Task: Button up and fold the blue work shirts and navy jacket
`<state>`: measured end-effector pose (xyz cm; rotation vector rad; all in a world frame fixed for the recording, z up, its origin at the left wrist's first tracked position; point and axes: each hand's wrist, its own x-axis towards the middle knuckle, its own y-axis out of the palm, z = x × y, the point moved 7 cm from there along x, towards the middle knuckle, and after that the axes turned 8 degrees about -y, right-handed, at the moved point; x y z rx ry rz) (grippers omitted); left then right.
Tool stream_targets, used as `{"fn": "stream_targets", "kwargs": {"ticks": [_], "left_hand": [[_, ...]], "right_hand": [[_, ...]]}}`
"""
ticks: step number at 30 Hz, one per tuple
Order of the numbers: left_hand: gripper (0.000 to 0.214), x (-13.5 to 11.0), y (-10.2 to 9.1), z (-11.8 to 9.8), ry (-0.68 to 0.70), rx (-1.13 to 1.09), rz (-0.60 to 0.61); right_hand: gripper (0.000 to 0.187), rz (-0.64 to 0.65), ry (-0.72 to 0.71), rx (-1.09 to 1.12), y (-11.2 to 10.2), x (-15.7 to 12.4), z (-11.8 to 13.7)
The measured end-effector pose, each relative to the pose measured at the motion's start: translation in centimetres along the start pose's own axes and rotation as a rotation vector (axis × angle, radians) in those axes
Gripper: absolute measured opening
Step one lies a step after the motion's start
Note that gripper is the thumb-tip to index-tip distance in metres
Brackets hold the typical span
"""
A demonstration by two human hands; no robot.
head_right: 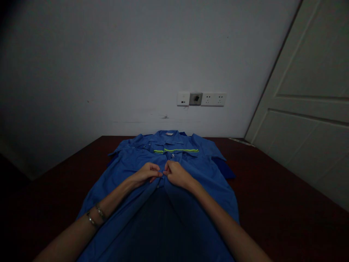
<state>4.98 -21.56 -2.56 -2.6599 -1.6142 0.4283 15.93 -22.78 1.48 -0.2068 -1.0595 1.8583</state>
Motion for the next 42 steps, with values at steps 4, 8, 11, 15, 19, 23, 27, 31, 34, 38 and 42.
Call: {"fn": "stream_targets", "kwargs": {"ticks": [4, 8, 11, 15, 19, 23, 27, 31, 34, 38, 42], "left_hand": [[0.028, 0.3, -0.1, 0.3, -0.003, -0.096, -0.039], [0.032, 0.5, -0.1, 0.4, -0.016, -0.178, -0.074], [0.033, 0.5, -0.3, 0.5, -0.027, -0.210, -0.123], [0.036, 0.4, -0.1, 0.6, -0.037, -0.208, -0.163], [0.039, 0.4, -0.1, 0.6, -0.030, -0.231, -0.157], [0.039, 0.6, -0.7, 0.5, -0.044, -0.202, -0.152], [0.034, 0.4, -0.4, 0.5, -0.061, -0.051, -0.080], [0.034, 0.0, 0.9, 0.9, -0.083, 0.055, 0.042], [0.032, -0.2, 1.4, 0.7, -0.079, 0.075, 0.131], [0.033, 0.8, -0.9, -1.1, -0.041, 0.049, 0.085], [0.031, 3.9, -6.2, -4.3, 0.015, 0.041, -0.095]], "right_hand": [[0.004, -0.020, -0.061, 0.009, -0.2, 0.1, 0.2], [0.010, 0.001, -0.029, 0.191, -0.2, 0.3, -0.7], [0.017, 0.056, 0.041, 0.329, 0.4, 0.2, -1.2], [0.023, 0.008, 0.078, 0.302, 0.7, 0.2, -1.2], [0.014, -0.029, 0.138, 0.320, 0.6, 0.3, -1.8], [0.017, -0.034, 0.187, 0.383, 0.4, 0.5, -3.4], [0.018, -0.061, 0.185, 0.420, 0.2, 0.8, -4.5], [0.016, -0.041, 0.162, 0.462, 0.1, 0.7, -4.2], [0.020, 0.025, 0.137, 0.466, 0.0, 0.7, -3.4], [0.029, 0.010, 0.111, 0.432, -2.2, 1.9, -4.1], [0.019, -0.116, 0.152, 0.158, -6.6, 4.7, -7.6]]}}
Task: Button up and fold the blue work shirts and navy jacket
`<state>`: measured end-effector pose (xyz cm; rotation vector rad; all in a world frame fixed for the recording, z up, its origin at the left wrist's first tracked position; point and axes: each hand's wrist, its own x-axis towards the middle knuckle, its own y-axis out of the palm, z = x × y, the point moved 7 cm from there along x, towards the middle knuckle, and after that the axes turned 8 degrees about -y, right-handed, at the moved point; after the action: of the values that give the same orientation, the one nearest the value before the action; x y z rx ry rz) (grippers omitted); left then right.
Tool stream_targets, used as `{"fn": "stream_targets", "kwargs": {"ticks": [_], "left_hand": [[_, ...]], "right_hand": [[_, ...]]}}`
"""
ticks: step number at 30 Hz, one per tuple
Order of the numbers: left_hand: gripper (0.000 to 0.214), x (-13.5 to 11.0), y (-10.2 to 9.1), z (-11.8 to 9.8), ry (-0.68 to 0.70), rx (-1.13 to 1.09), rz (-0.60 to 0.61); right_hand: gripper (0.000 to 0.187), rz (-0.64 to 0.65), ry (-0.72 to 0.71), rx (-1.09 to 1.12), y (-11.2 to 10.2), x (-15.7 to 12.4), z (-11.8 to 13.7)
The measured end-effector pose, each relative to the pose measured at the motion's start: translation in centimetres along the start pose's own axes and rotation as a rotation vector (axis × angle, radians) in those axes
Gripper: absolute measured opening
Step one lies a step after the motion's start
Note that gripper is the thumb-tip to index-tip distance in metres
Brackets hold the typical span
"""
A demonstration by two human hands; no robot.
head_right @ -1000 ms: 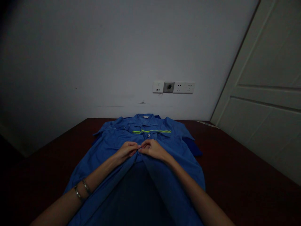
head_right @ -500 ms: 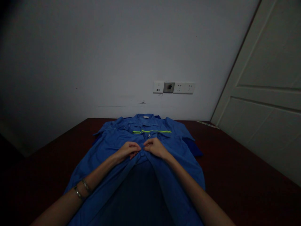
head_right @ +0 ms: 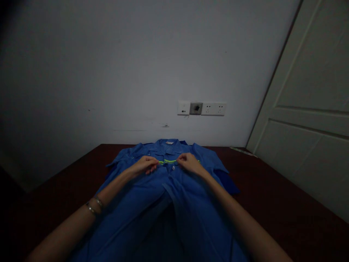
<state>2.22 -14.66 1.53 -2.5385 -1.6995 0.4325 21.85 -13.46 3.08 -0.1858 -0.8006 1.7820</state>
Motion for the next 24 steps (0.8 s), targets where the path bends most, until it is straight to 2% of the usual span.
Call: {"fn": "stream_targets", "kwargs": {"ticks": [3, 5, 8, 11, 14, 17, 24], "left_hand": [[0.025, 3.3, -4.2, -1.1, -0.052, 0.002, -0.167], [0.020, 5.4, -6.7, -1.3, -0.110, 0.008, -0.278], [0.014, 8.6, -9.7, -0.8, -0.217, 0.042, -0.409], [0.014, 11.8, -11.7, 0.1, -0.289, 0.125, -0.469], [0.016, 14.7, -12.8, 0.8, -0.319, 0.187, -0.472], [0.022, 16.9, -13.0, 1.2, -0.367, 0.256, -0.437], [0.027, 19.9, -12.8, 1.1, -0.489, 0.461, -0.357]], "right_hand": [[0.014, -0.063, 0.011, -0.235, -2.6, 3.3, -2.2], [0.014, -0.075, 0.048, -0.323, -3.4, 5.5, -3.9], [0.014, -0.067, 0.095, -0.394, -3.7, 8.4, -6.2], [0.010, -0.063, 0.112, -0.426, -3.4, 11.0, -8.0], [0.007, -0.037, 0.141, -0.428, -3.0, 12.9, -9.4], [0.014, 0.026, 0.184, -0.411, -2.3, 14.2, -10.5], [0.028, 0.129, 0.287, -0.365, -1.5, 16.4, -12.4]]}}
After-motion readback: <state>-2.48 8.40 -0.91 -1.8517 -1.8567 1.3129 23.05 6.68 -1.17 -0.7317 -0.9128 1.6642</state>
